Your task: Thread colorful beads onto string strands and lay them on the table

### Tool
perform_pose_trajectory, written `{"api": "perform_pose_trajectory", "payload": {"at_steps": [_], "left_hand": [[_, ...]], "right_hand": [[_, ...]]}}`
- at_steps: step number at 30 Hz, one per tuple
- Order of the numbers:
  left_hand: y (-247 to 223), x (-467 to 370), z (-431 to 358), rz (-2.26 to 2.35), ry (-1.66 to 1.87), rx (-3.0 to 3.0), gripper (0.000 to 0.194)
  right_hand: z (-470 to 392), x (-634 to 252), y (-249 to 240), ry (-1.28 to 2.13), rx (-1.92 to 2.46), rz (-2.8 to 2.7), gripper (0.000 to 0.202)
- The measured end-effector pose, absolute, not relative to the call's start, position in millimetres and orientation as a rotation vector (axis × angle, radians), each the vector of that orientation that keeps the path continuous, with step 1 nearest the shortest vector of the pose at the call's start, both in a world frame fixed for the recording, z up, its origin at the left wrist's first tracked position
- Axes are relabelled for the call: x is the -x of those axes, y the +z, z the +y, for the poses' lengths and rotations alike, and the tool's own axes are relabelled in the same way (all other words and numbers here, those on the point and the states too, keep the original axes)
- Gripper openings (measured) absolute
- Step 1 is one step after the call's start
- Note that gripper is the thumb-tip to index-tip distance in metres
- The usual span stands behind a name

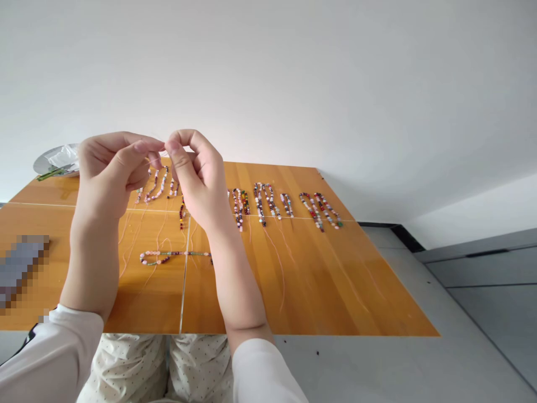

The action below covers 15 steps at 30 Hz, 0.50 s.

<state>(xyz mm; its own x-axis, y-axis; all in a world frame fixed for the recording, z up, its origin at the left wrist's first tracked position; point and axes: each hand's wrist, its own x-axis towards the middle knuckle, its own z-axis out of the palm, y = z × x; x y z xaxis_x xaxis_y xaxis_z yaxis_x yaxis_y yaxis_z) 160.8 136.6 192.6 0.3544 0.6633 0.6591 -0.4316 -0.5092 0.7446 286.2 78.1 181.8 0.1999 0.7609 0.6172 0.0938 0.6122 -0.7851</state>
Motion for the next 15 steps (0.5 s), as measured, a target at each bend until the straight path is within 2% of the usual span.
{"api": "perform_pose_trajectory", "payload": {"at_steps": [3, 7, 10, 15], "left_hand": [[193.7, -159.6, 134.9, 0.185, 1.374, -1.632, 0.017], [193.2, -160.1, 135.2, 0.160, 1.350, -1.683, 0.010], [191.6, -162.4, 137.8, 0.118, 1.323, -1.650, 0.015], [192.0, -162.5, 133.4, 0.287, 1.267, -1.606, 0.016]], "right_hand": [[75.8, -285.9, 182.8, 0.528, 0.816, -1.305, 0.026], [73.8, -286.2, 183.1, 0.510, 0.828, -1.303, 0.026], [72.7, -286.7, 183.6, 0.535, 0.814, -1.308, 0.025], [72.2, -286.3, 184.9, 0.577, 0.789, -1.320, 0.023]]}}
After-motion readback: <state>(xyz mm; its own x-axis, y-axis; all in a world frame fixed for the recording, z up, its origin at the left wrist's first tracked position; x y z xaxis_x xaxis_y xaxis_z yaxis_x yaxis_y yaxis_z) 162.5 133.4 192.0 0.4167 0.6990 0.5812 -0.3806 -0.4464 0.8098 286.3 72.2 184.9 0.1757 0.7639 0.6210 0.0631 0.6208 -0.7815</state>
